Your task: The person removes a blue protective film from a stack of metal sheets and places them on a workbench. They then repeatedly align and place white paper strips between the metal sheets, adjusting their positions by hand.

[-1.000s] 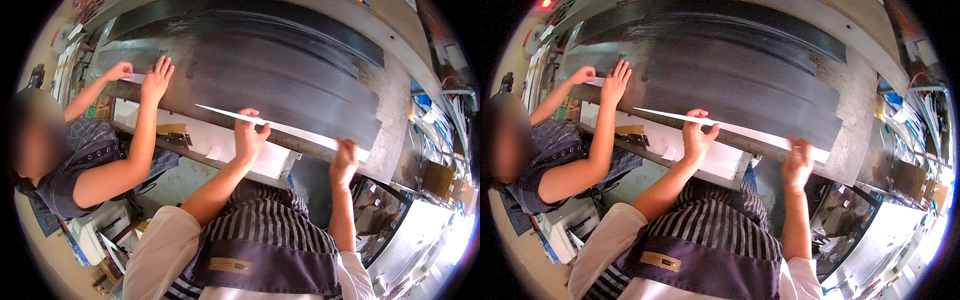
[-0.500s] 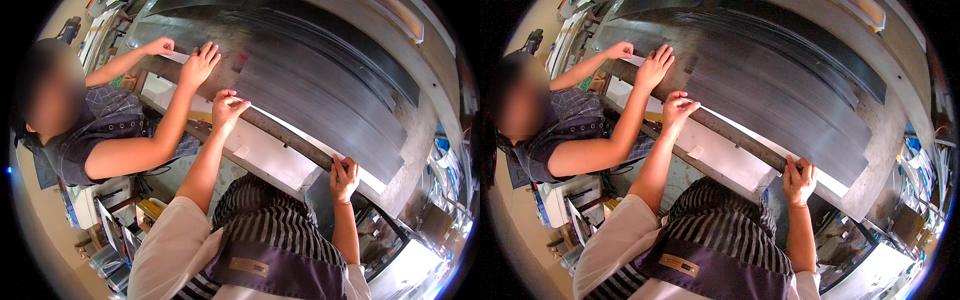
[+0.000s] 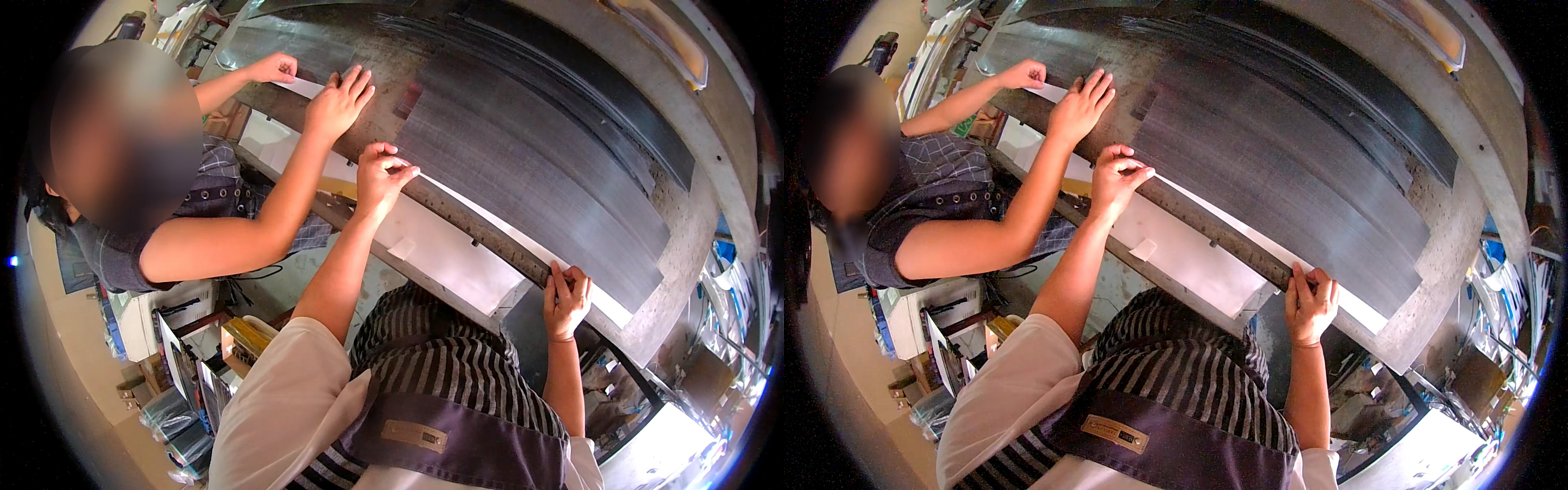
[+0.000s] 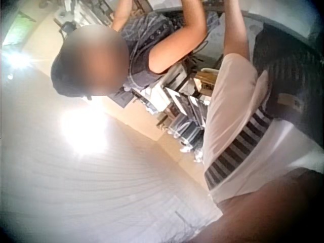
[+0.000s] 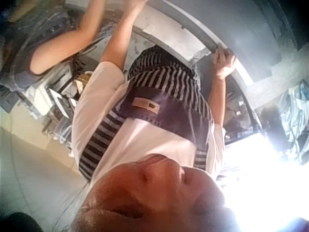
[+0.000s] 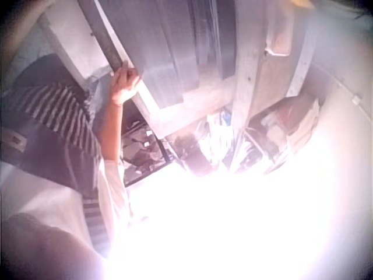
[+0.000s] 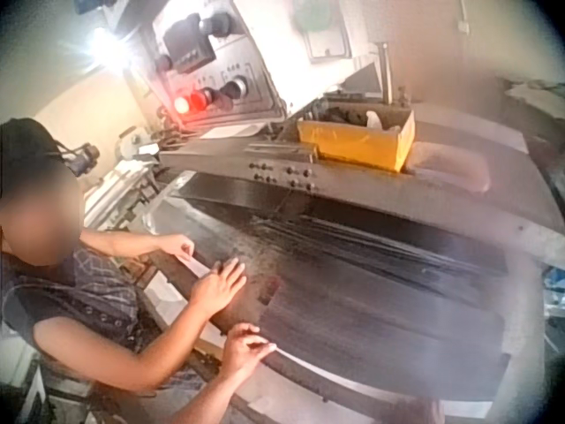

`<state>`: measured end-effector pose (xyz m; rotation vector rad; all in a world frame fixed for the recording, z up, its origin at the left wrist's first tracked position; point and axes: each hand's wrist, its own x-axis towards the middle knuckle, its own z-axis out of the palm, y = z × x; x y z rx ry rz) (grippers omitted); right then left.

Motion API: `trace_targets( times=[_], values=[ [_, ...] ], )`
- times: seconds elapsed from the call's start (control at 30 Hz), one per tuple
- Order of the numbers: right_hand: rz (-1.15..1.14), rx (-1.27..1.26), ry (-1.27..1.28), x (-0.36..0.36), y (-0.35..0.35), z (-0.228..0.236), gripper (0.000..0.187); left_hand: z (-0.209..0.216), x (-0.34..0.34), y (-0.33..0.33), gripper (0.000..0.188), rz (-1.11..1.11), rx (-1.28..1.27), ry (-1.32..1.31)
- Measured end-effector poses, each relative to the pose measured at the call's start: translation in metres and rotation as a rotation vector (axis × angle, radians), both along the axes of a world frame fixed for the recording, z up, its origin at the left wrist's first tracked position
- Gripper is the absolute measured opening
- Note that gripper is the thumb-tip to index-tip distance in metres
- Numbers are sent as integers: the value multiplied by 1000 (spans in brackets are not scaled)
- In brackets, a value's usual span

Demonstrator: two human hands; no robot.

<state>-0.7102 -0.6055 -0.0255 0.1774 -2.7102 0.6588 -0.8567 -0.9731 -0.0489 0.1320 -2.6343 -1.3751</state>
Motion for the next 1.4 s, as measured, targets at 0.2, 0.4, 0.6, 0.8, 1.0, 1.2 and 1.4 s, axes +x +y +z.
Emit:
trace_targets(
  times=[0.2,0.4,0.6,0.8,1.0,1.2,1.4],
  values=[
    [0,-11,25,1,2,-3,24,25,-5,6,47,180,-131,-59],
    [-3,-34,6,3,2,-4,25,33,-24,-6,51,114,-239,-280],
    [3,-17,18,2,3,-7,29,12,-34,-32,29,77,-77,-336],
    [-7,-16,24,-1,4,-3,28,57,-20,53,32,17,-411,292],
    [56,-10,23,-1,5,0,29,16,-35,100,55,-431,-642,280],
    [-234,-366,-99,17,75,-12,20,13,-29,94,62,-458,-681,268],
    [-495,-97,-92,31,134,-47,18,30,-32,101,63,-501,-585,199]
  ],
)
